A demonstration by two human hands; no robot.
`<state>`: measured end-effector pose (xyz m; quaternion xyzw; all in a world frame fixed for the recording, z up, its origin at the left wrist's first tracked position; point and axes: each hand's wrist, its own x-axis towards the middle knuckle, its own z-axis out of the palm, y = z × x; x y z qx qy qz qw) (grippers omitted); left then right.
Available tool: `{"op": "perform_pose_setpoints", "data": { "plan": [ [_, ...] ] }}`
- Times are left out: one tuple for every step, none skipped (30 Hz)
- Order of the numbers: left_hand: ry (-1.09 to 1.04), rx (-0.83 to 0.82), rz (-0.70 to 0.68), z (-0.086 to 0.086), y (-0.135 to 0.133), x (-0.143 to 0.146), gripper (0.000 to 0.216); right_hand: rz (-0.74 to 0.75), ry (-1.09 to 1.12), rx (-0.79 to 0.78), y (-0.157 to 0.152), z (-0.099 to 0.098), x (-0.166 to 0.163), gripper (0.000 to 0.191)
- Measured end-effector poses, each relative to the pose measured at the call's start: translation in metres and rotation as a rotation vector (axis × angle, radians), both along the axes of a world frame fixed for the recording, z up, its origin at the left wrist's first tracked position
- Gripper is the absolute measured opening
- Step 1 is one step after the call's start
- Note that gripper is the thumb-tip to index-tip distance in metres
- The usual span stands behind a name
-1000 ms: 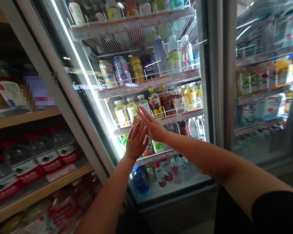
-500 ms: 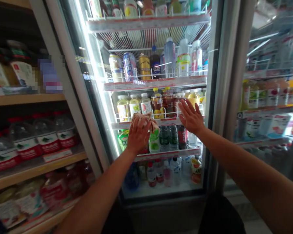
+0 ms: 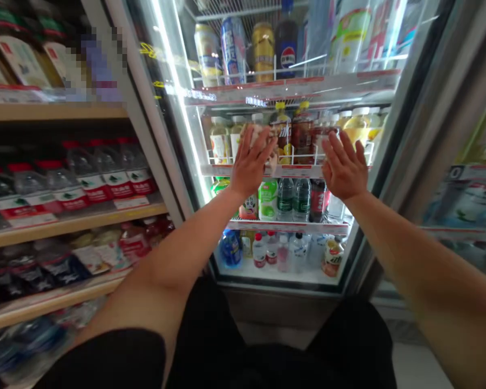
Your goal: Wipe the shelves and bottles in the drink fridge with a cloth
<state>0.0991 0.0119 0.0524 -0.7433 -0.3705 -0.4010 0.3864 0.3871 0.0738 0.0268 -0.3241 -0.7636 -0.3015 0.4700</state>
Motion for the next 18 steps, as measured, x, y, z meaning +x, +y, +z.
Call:
{"op": "perform_pose_setpoints", "data": {
  "plan": [
    [-0.026,0.016,-0.003,0.0,0.003,0.003,0.056,0.0,0.001,-0.005,0.0,-0.001,0.0,0.062],
    [-0.051,0.039,0.0,-0.002,0.006,0.007,0.054,-0.002,0.002,-0.008,-0.001,-0.001,0.001,0.062],
    [-0.06,0.06,0.005,-0.006,0.008,0.01,0.051,-0.005,0.003,-0.01,-0.001,-0.002,0.001,0.062],
    [-0.044,0.069,0.009,-0.011,0.009,0.013,0.048,-0.008,0.005,-0.01,-0.001,-0.003,0.001,0.062],
    [-0.003,0.063,0.01,-0.017,0.01,0.016,0.045,-0.01,0.007,-0.01,-0.002,-0.004,0.001,0.062],
    [0.057,0.043,0.008,-0.022,0.011,0.017,0.043,-0.012,0.009,-0.008,-0.002,-0.006,0.001,0.063],
    [0.129,0.01,0.006,-0.026,0.011,0.019,0.041,-0.013,0.012,-0.006,-0.002,-0.007,0.0,0.063],
    [0.201,-0.022,0.003,-0.026,0.011,0.019,0.04,-0.014,0.015,-0.005,-0.003,-0.007,0.0,0.063],
    [0.258,-0.044,-0.001,-0.023,0.011,0.019,0.04,-0.016,0.02,-0.003,-0.003,-0.008,-0.001,0.063],
    [0.289,-0.042,-0.006,-0.017,0.012,0.019,0.041,-0.018,0.025,-0.001,-0.003,-0.009,-0.001,0.063],
    [0.297,-0.022,-0.014,-0.008,0.012,0.019,0.043,-0.02,0.028,-0.001,-0.003,-0.009,-0.002,0.064],
    [0.266,0.016,-0.024,0.003,0.013,0.019,0.045,-0.022,0.03,-0.002,-0.003,-0.009,-0.002,0.064],
    [0.213,0.07,-0.039,0.014,0.013,0.02,0.046,-0.024,0.032,-0.004,-0.003,-0.009,-0.003,0.064],
    [0.132,0.126,-0.045,0.024,0.013,0.02,0.047,-0.025,0.035,-0.006,-0.004,-0.01,-0.003,0.065],
    [0.063,0.166,-0.042,0.032,0.012,0.019,0.044,-0.026,0.036,-0.008,-0.004,-0.01,-0.003,0.065],
    [0.015,0.193,-0.042,0.037,0.012,0.019,0.04,-0.028,0.036,-0.01,-0.004,-0.01,-0.003,0.065],
    [-0.013,0.195,-0.038,0.039,0.01,0.017,0.036,-0.03,0.037,-0.011,-0.005,-0.01,-0.003,0.065],
    [-0.011,0.171,-0.033,0.038,0.009,0.015,0.033,-0.033,0.039,-0.01,-0.005,-0.01,-0.003,0.065]
  ]
}}
